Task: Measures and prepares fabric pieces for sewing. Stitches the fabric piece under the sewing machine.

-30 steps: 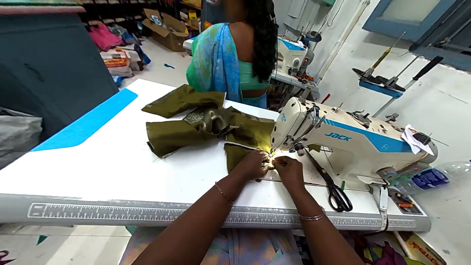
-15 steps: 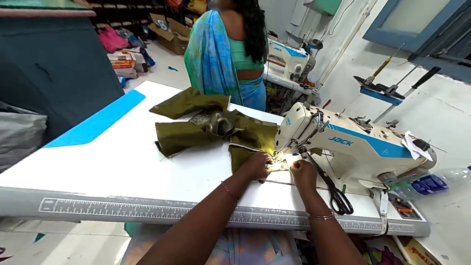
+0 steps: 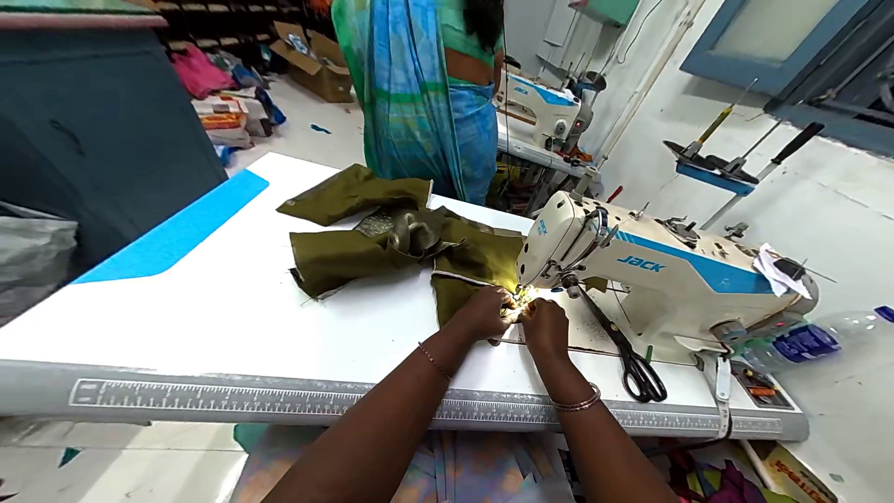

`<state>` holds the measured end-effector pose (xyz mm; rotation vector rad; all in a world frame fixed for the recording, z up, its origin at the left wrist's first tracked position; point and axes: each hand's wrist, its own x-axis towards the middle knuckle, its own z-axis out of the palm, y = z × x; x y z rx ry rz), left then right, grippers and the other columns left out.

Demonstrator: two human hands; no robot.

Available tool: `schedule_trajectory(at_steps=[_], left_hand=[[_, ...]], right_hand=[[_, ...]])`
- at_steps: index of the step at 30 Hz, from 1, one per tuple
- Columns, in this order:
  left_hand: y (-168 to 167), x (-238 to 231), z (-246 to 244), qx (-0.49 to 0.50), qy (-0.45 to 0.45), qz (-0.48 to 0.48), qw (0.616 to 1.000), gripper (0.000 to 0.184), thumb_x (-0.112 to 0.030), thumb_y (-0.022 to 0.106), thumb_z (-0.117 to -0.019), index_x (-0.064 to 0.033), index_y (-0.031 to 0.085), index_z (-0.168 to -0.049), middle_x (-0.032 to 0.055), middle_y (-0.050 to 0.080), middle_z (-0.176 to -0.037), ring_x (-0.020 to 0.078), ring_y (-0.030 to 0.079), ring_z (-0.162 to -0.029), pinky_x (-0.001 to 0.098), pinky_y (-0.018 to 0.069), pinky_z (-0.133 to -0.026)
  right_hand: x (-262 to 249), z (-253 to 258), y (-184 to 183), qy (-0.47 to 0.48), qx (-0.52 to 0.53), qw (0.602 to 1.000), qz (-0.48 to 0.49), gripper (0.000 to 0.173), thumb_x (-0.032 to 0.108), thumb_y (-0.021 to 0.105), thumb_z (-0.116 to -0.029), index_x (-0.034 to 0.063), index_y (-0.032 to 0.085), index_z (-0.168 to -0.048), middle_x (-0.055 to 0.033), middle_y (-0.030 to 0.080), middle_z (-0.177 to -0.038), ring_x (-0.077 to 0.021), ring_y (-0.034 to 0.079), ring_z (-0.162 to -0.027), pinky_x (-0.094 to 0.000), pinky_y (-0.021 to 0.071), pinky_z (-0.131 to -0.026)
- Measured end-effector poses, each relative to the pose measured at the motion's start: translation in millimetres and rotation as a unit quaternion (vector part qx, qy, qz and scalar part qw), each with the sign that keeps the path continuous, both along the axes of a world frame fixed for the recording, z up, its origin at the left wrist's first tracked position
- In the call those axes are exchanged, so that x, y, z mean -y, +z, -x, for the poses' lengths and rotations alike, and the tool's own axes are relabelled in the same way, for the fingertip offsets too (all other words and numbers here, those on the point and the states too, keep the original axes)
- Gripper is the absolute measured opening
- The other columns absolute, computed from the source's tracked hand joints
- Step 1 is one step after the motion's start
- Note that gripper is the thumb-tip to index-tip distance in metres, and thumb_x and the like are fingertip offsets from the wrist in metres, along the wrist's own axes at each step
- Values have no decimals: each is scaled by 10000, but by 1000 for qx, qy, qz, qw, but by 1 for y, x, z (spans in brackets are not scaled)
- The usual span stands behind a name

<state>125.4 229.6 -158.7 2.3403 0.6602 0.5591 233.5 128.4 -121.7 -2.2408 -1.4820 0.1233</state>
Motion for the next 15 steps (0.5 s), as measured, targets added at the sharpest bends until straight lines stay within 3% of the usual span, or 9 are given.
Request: schedule_trajectory(at_steps=[3,6,8,10,12,15], left_hand=[[-1,0,0,-1,-6,2,1000,247,-150,681,-975,33,728,-1133,193,678,-1252,326,586,-1268,458,403,-1138],[-1,1,0,-15,-7,14,1000,253,-116,688,-952,23,719,-1160,182,668,-1280,318,569,-1293,457,391,-1150],[0,-2,-1,-15,-3,12,1000,249,-121,689,-949,22,720,-1151,176,669,-1272,314,577,-1277,449,401,-1140],[1,-1,-2,-18,-4,20,1000,245,-115,694,-947,23,717,-1149,176,667,-1261,313,577,-1265,441,404,-1131],[2,1,-2,-16,-4,25,1000,248,-104,697,-940,30,717,-1148,182,668,-1252,320,576,-1261,446,403,-1130],[1,-1,-1,-11,-6,10,1000,238,-137,680,-968,40,718,-1123,194,674,-1229,334,589,-1243,467,411,-1120]], right_hand=[[4,3,0,-8,21,1000,-1,184,19,632,-977,-126,657,-1088,-326,641,-1108,-482,644,-1054,-602,525,-887],[3,-38,-2,-102,31,992,64,241,50,579,-1008,-134,651,-1146,-342,639,-1188,-483,626,-1152,-617,494,-973],[5,-65,0,-146,31,988,29,196,71,631,-983,-98,694,-1057,-302,687,-1079,-453,662,-1062,-616,502,-919],[11,-65,1,-112,26,993,-16,176,75,654,-980,-76,709,-1052,-277,701,-1030,-438,678,-1001,-609,520,-894],[9,-43,2,-22,10,999,-44,202,67,638,-988,-83,706,-1104,-272,698,-1084,-420,681,-1021,-586,530,-928],[-5,-17,-15,74,4,995,-67,183,67,649,-978,-90,718,-1042,-256,703,-1025,-385,698,-962,-541,551,-895]])
